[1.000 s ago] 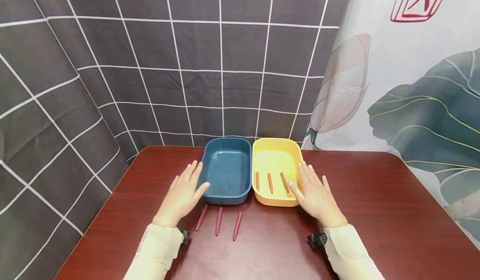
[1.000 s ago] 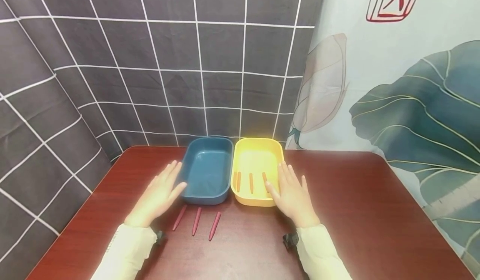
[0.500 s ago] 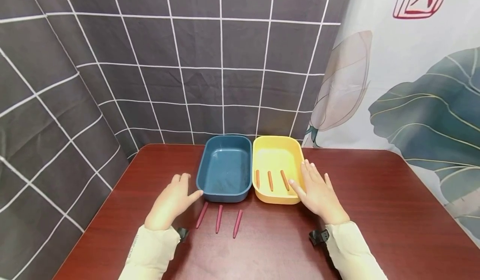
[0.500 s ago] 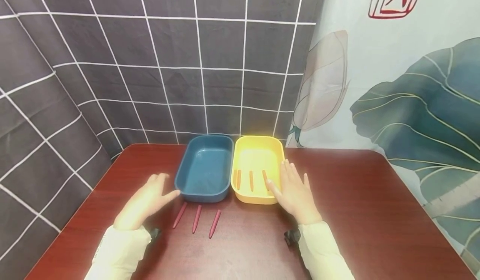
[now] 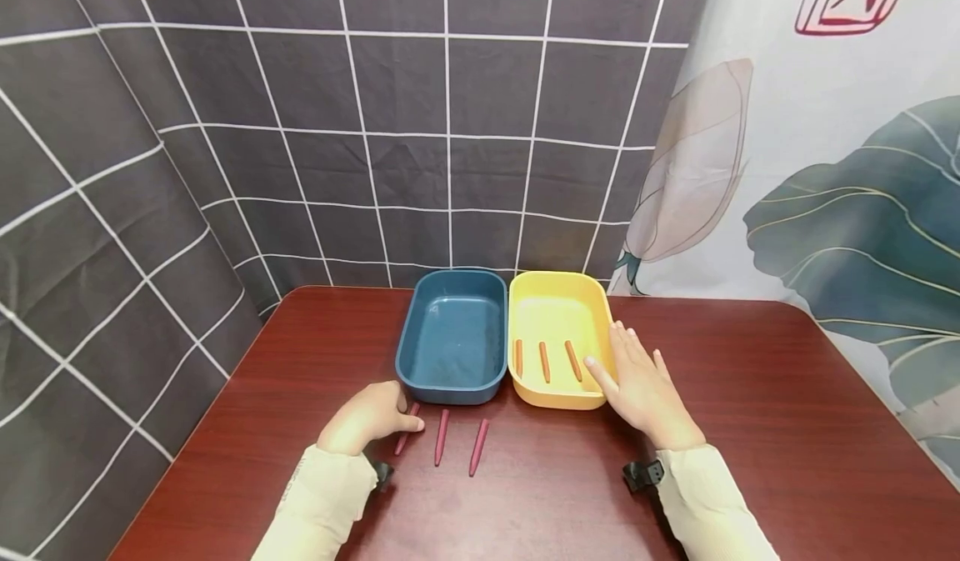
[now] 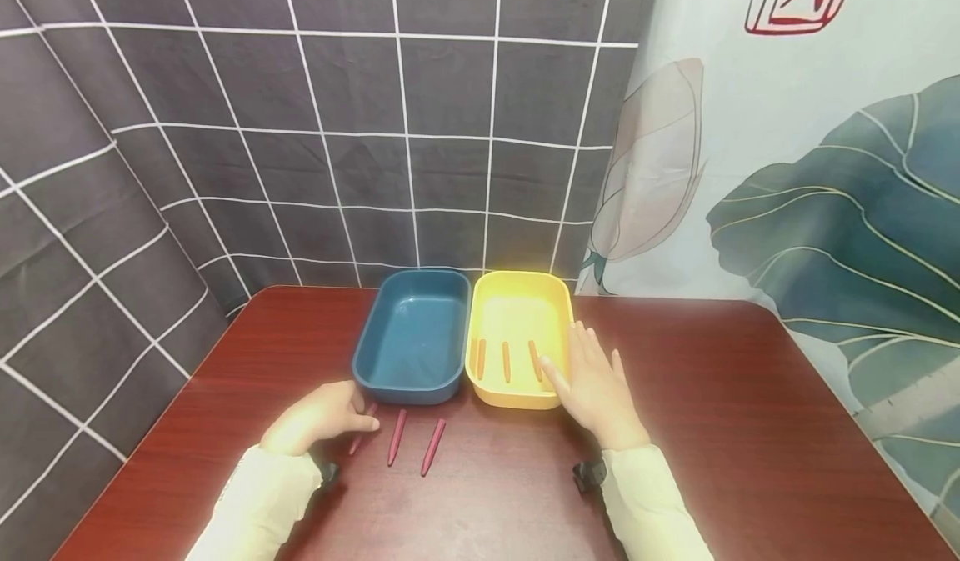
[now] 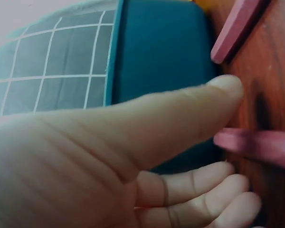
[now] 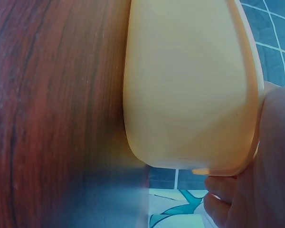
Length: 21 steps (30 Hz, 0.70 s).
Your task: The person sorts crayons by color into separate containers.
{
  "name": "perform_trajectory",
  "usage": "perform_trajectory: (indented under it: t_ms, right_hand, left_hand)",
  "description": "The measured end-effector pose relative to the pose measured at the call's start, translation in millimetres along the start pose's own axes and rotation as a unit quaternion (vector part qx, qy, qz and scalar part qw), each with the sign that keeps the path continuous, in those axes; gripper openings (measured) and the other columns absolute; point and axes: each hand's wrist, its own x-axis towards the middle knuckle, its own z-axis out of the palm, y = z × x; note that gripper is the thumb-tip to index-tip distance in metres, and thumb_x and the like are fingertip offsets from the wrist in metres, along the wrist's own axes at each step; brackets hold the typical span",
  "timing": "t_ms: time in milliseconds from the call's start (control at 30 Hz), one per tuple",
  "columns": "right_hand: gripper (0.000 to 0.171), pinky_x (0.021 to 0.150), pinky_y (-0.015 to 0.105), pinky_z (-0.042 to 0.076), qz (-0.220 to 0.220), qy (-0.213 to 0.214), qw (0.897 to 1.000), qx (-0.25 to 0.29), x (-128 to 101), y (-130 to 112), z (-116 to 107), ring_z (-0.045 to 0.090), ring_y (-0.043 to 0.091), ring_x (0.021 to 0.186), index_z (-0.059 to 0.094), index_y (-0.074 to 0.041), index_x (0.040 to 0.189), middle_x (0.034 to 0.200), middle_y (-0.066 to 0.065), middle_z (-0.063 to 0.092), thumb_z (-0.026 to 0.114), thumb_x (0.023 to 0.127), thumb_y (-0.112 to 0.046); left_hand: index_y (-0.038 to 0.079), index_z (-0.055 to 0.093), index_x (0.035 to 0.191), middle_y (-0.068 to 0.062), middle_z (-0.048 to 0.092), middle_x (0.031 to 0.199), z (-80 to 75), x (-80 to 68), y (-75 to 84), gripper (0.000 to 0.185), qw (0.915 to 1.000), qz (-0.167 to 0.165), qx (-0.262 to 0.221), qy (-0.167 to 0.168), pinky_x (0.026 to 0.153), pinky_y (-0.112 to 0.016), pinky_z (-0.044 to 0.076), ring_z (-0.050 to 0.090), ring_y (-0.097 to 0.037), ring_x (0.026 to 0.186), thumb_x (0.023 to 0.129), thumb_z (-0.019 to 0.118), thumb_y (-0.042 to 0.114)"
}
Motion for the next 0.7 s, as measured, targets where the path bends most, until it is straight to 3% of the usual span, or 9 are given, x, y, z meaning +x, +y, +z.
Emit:
perform_trajectory:
  t_ms: [200,433,567,700]
  right_hand:
    - [0.082,0.117,0.07,0.011,0.001,-0.002,1.0,0.008,2.0,4.2,3.0,0.017,0.046,0.151,0.018,0.007,0.158,0.164,0.029,0.019,0.038,0.106,-0.054]
    - [0.082,0.117,0.069,0.01,0.001,-0.006,1.0,0.008,2.4,4.4,2.5,0.016,0.046,0.151,0.017,0.007,0.158,0.164,0.029,0.018,0.037,0.106,-0.054]
    - [0.084,0.117,0.069,0.011,0.002,-0.009,1.0,0.006,2.8,5.2,2.6,0.016,0.046,0.151,0.017,0.007,0.158,0.164,0.029,0.018,0.036,0.106,-0.056]
    - [0.084,0.117,0.069,0.012,0.0,-0.008,1.0,0.009,3.2,4.8,2.9,0.016,0.046,0.151,0.017,0.007,0.158,0.163,0.029,0.018,0.037,0.106,-0.056]
  left_hand:
    - [0.01,0.056,0.068,0.001,0.051,0.062,4.4,0.9,2.8,0.033,0.9996,-0.005,0.019,0.018,0.055,-0.031,0.039,0.047,-0.015,0.057,0.075,0.087,0.014]
    - [0.015,0.043,0.046,0.009,0.036,0.04,6.2,1.6,1.1,0.043,0.9993,0.031,0.021,0.005,0.049,-0.023,0.025,0.041,-0.009,0.044,0.074,0.071,-0.003]
    - [0.017,0.038,0.048,0.01,0.031,0.043,4.5,1.6,0.1,0.045,0.9988,0.041,0.026,-0.006,0.049,-0.023,0.023,0.036,-0.008,0.046,0.075,0.068,-0.003]
    - [0.014,0.047,0.055,0.006,0.04,0.05,0.5,0.2,-0.6,0.036,0.9992,0.029,0.02,-0.018,0.05,-0.025,0.03,0.04,-0.01,0.05,0.077,0.071,-0.001]
